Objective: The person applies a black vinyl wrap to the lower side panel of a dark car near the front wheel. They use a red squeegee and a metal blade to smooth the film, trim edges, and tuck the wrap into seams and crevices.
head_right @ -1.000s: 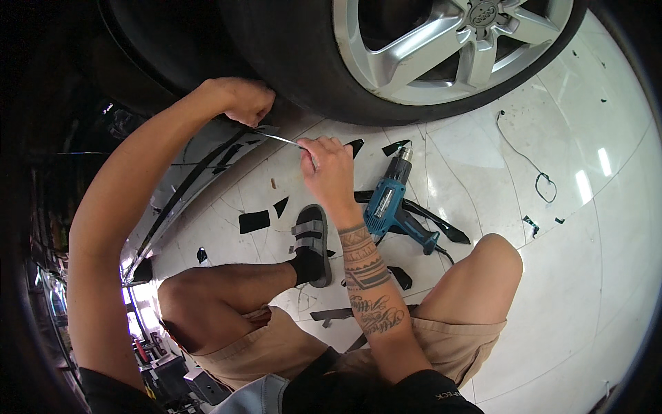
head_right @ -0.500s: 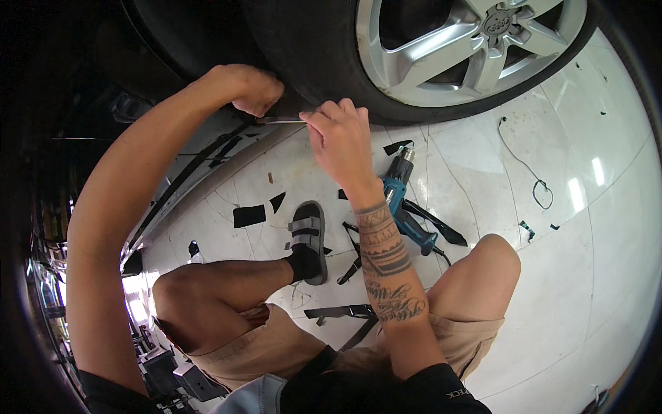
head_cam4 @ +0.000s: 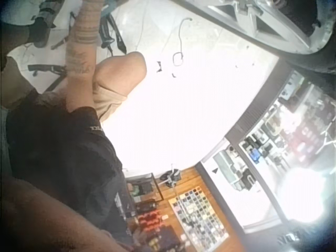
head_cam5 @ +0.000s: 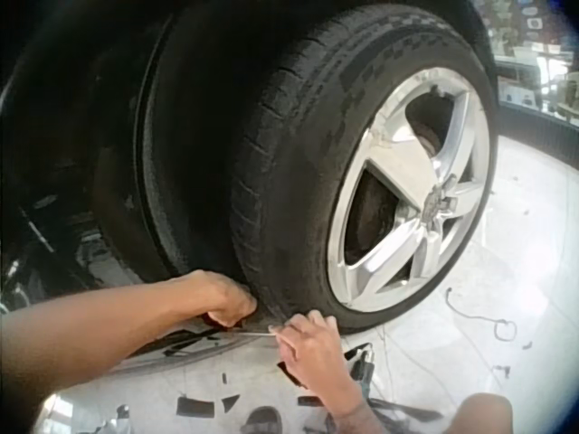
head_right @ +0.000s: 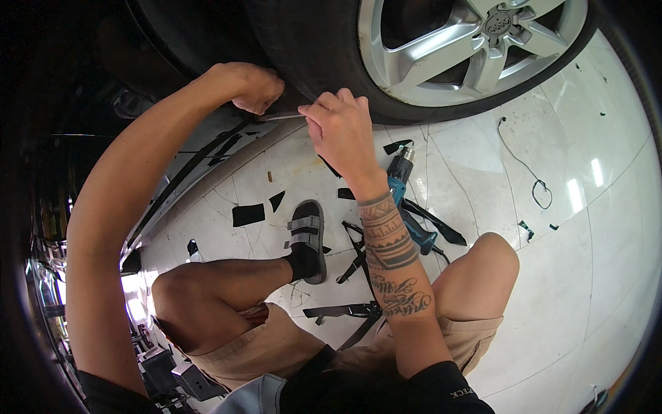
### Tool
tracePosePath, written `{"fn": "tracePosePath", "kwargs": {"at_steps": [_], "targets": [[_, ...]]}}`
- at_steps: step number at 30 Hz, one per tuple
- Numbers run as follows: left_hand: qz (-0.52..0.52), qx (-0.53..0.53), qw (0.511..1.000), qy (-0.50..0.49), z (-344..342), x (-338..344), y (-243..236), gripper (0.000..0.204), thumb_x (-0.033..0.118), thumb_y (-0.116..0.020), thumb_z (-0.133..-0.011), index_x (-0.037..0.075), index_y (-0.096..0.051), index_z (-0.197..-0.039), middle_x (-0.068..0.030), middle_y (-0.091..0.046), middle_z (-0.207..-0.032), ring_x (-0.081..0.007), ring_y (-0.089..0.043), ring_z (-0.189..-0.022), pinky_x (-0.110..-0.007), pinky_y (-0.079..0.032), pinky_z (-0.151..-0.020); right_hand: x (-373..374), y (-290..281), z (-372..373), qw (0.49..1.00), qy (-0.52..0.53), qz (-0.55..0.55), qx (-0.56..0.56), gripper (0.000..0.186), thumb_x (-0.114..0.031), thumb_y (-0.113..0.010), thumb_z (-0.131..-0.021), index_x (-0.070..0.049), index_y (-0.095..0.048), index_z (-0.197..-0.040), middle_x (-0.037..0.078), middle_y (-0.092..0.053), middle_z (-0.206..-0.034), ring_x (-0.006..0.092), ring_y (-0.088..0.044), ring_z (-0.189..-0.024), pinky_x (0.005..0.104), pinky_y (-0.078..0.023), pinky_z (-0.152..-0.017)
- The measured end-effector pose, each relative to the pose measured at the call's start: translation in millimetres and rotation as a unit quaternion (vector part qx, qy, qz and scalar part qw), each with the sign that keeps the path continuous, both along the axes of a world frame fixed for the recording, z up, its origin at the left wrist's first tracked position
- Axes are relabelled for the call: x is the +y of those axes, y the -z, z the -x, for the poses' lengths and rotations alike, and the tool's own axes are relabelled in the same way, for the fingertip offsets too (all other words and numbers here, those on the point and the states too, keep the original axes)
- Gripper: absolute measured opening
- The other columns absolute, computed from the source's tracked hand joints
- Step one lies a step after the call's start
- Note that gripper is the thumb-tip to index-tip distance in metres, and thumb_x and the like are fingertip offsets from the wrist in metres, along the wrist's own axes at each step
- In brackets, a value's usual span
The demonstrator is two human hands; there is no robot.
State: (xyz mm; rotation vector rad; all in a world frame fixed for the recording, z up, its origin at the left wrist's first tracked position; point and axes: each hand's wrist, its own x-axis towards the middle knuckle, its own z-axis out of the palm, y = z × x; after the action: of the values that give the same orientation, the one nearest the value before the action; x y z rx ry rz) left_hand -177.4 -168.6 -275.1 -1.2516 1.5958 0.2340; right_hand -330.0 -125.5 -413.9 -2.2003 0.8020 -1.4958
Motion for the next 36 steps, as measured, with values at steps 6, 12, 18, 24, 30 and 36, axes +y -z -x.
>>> {"fn": "tracePosePath", "kwargs": {"at_steps": [6,12,18,24,30,36], "targets": [[-0.006,-0.014,1.000,-0.018,5,0,-1,0.008,0.003,-0.061,-0.077,-0.002,-0.065,-0.074,-0.0200,-0.066,-0.082,-0.0329,-0.064,-0.074,-0.042,-0.050,-0.064,-1,0,1,1.000,-0.003,0.001,0.006,0.012,-0.007,-0.070,-0.076,-0.012,-0.075,-0.085,-0.001,-0.062,-0.077,0.0205,-0.052,-0.075,0.0366,-0.035,-0.067],[0.020,0.013,1.000,-0.001,-1,3,-1,0.009,0.006,-0.062,-0.079,0.000,-0.068,-0.083,-0.0186,-0.068,-0.085,-0.0319,-0.065,-0.078,-0.041,-0.051,-0.066,-2,-1,1,1.000,-0.010,-0.001,0.009,0.012,-0.007,-0.070,-0.075,-0.012,-0.076,-0.085,0.000,-0.062,-0.077,0.0207,-0.053,-0.076,0.0365,-0.036,-0.067],[0.002,-0.009,1.000,-0.022,5,1,-2,0.010,0.006,-0.063,-0.079,0.001,-0.069,-0.086,-0.0189,-0.068,-0.091,-0.0322,-0.066,-0.083,-0.041,-0.052,-0.069,-4,0,1,1.000,-0.012,0.001,0.008,0.012,-0.007,-0.070,-0.075,-0.012,-0.076,-0.085,0.000,-0.062,-0.077,0.0209,-0.053,-0.077,0.0367,-0.036,-0.067],[0.023,0.021,0.999,0.012,-3,4,-1,0.008,0.005,-0.063,-0.078,0.000,-0.068,-0.082,-0.0189,-0.068,-0.089,-0.0323,-0.066,-0.082,-0.042,-0.052,-0.068,-3,-2,1,1.000,-0.014,-0.005,0.017,0.014,-0.007,-0.070,-0.075,-0.012,-0.075,-0.087,0.000,-0.063,-0.079,0.0209,-0.053,-0.077,0.0367,-0.037,-0.068],[0.006,0.007,1.000,-0.008,1,1,0,0.008,0.005,-0.064,-0.078,0.000,-0.068,-0.083,-0.0186,-0.068,-0.089,-0.0324,-0.067,-0.083,-0.041,-0.053,-0.070,-4,-3,2,1.000,-0.018,-0.009,0.020,0.014,-0.007,-0.070,-0.076,-0.011,-0.075,-0.088,0.000,-0.063,-0.080,0.0209,-0.053,-0.078,0.0366,-0.037,-0.068],[0.015,0.013,1.000,-0.018,1,3,-2,0.009,0.008,-0.066,-0.080,0.001,-0.069,-0.085,-0.0186,-0.068,-0.093,-0.0328,-0.067,-0.087,-0.041,-0.053,-0.072,-5,-2,3,0.999,-0.020,-0.011,0.023,0.014,-0.007,-0.070,-0.076,-0.011,-0.075,-0.089,0.000,-0.063,-0.081,0.0209,-0.053,-0.079,0.0366,-0.037,-0.069]]}}
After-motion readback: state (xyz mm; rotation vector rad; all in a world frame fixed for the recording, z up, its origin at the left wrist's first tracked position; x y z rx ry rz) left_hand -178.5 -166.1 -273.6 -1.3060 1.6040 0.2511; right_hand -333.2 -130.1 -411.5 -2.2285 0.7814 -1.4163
